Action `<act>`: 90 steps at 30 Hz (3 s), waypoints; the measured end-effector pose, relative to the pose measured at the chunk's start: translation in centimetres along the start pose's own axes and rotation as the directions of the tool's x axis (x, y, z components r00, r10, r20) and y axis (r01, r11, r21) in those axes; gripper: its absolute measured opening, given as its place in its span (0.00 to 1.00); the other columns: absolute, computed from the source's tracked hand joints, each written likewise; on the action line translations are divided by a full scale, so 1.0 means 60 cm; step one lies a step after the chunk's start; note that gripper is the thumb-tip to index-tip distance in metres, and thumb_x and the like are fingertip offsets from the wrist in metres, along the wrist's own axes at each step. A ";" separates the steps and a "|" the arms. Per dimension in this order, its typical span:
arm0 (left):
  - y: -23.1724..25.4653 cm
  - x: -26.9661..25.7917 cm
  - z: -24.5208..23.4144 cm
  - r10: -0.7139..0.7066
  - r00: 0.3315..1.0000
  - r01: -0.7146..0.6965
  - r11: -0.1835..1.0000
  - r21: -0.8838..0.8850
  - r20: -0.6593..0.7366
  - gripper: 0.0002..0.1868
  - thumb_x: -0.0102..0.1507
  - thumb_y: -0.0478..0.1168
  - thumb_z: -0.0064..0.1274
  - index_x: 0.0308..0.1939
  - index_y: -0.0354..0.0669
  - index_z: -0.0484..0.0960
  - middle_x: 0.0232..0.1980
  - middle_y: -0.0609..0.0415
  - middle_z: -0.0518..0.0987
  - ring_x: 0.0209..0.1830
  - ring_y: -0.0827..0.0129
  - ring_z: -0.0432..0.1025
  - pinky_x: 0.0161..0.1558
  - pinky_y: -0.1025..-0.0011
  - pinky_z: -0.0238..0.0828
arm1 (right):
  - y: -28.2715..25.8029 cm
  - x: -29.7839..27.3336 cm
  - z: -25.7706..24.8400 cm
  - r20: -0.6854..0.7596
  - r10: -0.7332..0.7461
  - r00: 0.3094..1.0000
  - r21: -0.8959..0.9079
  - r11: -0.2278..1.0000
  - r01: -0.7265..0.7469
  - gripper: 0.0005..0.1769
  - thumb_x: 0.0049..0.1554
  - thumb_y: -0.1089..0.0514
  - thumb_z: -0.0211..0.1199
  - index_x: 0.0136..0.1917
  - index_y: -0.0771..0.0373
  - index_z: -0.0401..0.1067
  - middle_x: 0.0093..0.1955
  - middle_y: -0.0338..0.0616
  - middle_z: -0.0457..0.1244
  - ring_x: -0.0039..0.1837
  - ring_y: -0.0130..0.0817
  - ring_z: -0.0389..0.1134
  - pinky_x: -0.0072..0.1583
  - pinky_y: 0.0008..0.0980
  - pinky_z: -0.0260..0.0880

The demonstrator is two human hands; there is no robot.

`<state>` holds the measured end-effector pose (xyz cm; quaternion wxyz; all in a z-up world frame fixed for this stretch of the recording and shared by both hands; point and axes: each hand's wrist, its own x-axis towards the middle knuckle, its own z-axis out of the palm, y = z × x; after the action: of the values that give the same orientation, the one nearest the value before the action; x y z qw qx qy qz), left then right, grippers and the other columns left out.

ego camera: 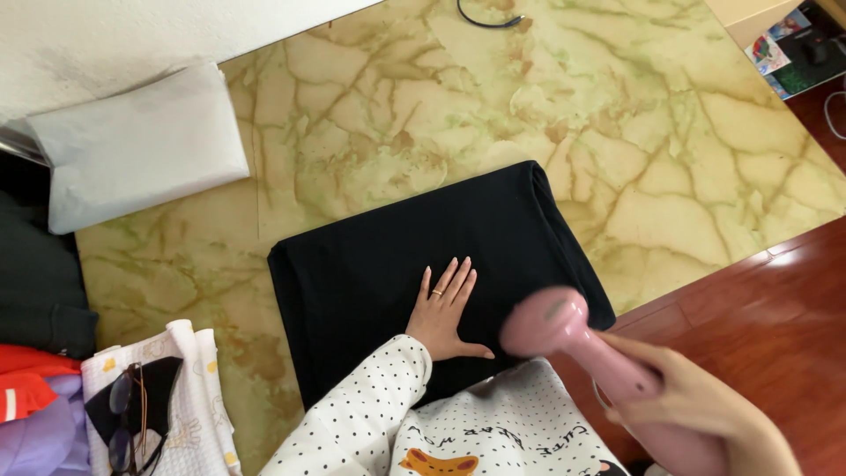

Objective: Using a handheld garment steamer to remove wrinkles from a black t-shirt on a table and then folding it.

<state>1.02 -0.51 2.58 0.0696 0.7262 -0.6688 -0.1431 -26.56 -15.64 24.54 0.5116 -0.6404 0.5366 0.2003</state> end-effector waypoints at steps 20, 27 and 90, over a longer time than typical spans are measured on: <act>0.002 -0.002 -0.020 0.006 0.997 0.000 0.996 -0.090 0.073 0.79 0.50 0.88 0.50 0.86 0.40 0.37 0.91 0.49 0.31 0.90 0.58 0.22 0.80 0.39 0.13 | -0.045 -0.028 -0.008 -0.108 0.117 0.987 0.035 0.993 -0.113 0.56 0.40 0.65 0.86 0.80 0.38 0.76 0.63 0.38 0.81 0.61 0.33 0.79 0.66 0.32 0.73; -0.001 -0.001 -0.014 0.027 0.999 -0.025 0.998 -0.061 0.039 0.80 0.50 0.90 0.46 0.86 0.40 0.36 0.91 0.49 0.31 0.90 0.57 0.23 0.80 0.40 0.12 | -0.088 0.011 0.007 -0.174 0.075 0.982 0.122 0.991 -0.054 0.57 0.42 0.60 0.80 0.83 0.41 0.67 0.63 0.45 0.78 0.63 0.37 0.77 0.67 0.36 0.72; 0.004 -0.002 -0.025 0.012 1.000 -0.010 0.996 -0.089 0.019 0.80 0.47 0.88 0.53 0.85 0.37 0.42 0.91 0.49 0.34 0.90 0.58 0.25 0.80 0.39 0.15 | -0.028 -0.004 0.028 -0.107 -0.002 0.994 0.010 1.000 0.003 0.58 0.37 0.57 0.84 0.80 0.34 0.72 0.67 0.26 0.79 0.67 0.22 0.77 0.70 0.27 0.71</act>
<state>1.25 -0.56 4.07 0.0964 0.7174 -0.6663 -0.1794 -24.67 -14.21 24.81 0.4858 -0.6480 0.5636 0.1624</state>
